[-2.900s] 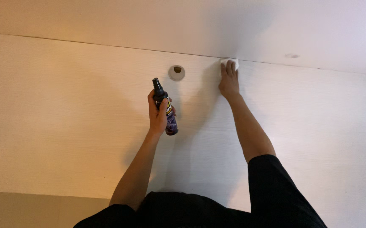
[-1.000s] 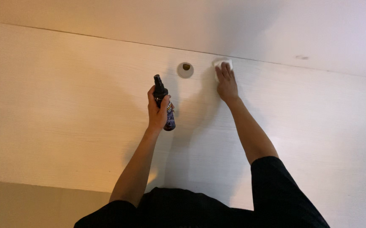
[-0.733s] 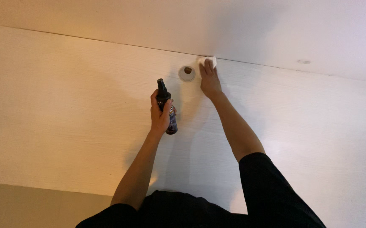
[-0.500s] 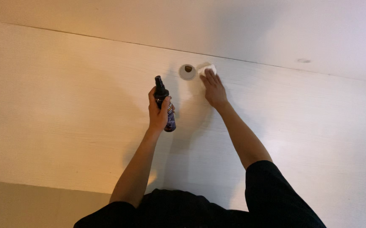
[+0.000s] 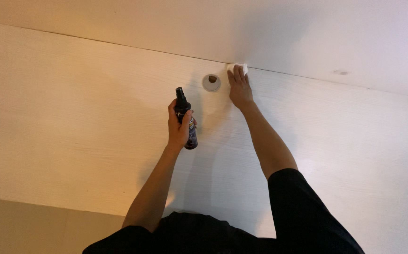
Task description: The person cleans a white desk by applying a spray from a bottle and wiping the surface with a cloth.
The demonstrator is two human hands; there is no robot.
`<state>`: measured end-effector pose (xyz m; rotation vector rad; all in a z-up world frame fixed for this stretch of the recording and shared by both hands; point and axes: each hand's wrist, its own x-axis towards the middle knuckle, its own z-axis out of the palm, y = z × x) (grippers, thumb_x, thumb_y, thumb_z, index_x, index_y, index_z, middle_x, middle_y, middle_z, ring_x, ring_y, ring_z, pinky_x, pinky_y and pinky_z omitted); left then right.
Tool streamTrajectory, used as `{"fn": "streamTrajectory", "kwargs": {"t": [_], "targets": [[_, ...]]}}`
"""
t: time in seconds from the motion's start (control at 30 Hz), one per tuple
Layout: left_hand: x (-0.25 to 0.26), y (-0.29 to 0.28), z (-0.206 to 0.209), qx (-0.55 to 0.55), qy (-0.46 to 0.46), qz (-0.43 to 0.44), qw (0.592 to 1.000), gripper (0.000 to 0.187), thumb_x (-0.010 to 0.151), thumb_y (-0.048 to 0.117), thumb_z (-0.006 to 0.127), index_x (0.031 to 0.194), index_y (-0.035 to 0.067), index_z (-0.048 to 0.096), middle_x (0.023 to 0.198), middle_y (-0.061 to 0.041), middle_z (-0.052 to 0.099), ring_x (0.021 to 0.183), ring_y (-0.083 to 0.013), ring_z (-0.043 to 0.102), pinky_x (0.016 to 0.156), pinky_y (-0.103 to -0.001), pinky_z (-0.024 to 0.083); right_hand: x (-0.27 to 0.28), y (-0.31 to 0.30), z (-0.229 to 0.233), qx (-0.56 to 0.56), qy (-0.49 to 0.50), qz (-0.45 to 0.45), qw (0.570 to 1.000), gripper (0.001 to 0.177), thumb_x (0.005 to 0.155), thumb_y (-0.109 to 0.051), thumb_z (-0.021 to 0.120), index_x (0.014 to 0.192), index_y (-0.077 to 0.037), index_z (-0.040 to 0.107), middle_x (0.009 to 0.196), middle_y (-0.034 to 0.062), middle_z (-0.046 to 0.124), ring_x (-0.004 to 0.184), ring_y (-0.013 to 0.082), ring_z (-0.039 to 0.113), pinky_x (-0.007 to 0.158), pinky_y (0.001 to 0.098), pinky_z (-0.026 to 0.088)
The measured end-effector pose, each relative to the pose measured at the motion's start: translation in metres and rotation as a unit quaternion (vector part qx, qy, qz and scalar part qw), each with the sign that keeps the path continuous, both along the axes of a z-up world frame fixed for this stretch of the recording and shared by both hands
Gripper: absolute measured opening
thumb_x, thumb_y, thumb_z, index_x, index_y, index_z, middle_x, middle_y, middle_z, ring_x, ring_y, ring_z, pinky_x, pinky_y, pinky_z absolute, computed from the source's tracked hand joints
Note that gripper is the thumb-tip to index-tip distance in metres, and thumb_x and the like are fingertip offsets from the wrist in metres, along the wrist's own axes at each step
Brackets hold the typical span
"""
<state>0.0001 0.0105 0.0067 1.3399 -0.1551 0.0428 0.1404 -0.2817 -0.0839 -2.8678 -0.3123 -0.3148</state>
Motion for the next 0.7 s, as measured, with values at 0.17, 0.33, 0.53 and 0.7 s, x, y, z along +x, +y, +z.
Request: {"fn": "streamTrajectory", "kwargs": {"t": [0.17,0.33,0.53,0.7], "targets": [[0.006,0.000,-0.006,-0.021,-0.022,0.006,1.000,0.057,0.105,0.019,0.060,0.151,0.005,0.030,0.102,-0.010,0.062,0.074,-0.0148,0.065,0.066,-0.033,0.059,-0.029,-0.008,-0.003,0.013,-0.011,-0.050,0.999,0.058,0.095,0.006,0.046,0.152,-0.002,0.048,0.167,0.0226,0.030,0.158,0.0382,0.021,0.126,0.0562,0.023],[0.004,-0.004,-0.005,-0.046,-0.036,0.004,0.998,0.058,0.105,0.016,0.060,0.152,0.005,0.029,0.102,-0.010,0.062,0.074,-0.0145,0.063,0.068,-0.033,0.059,-0.057,0.024,-0.018,0.030,-0.028,-0.060,0.997,0.057,0.093,0.004,0.047,0.150,0.000,0.049,0.165,0.0222,0.031,0.158,0.0378,0.020,0.126,0.0575,0.020],[0.000,-0.007,0.004,-0.011,-0.043,-0.011,0.999,0.056,0.106,0.017,0.059,0.152,0.005,0.030,0.102,-0.009,0.062,0.075,-0.0140,0.065,0.068,-0.032,0.059,-0.013,0.038,-0.010,0.009,-0.005,0.009,1.000,0.068,0.092,0.005,0.047,0.158,-0.006,0.040,0.168,0.0227,0.024,0.157,0.0371,0.017,0.125,0.0566,0.018],[0.001,-0.003,0.001,-0.018,-0.022,-0.003,1.000,0.056,0.105,0.017,0.060,0.151,0.005,0.031,0.101,-0.009,0.063,0.073,-0.0147,0.065,0.064,-0.033,0.059,0.004,0.009,0.008,-0.109,0.020,-0.002,0.994,0.067,0.093,0.001,0.051,0.158,-0.013,0.040,0.169,0.0146,0.025,0.157,0.0306,0.020,0.125,0.0562,0.019]]}}
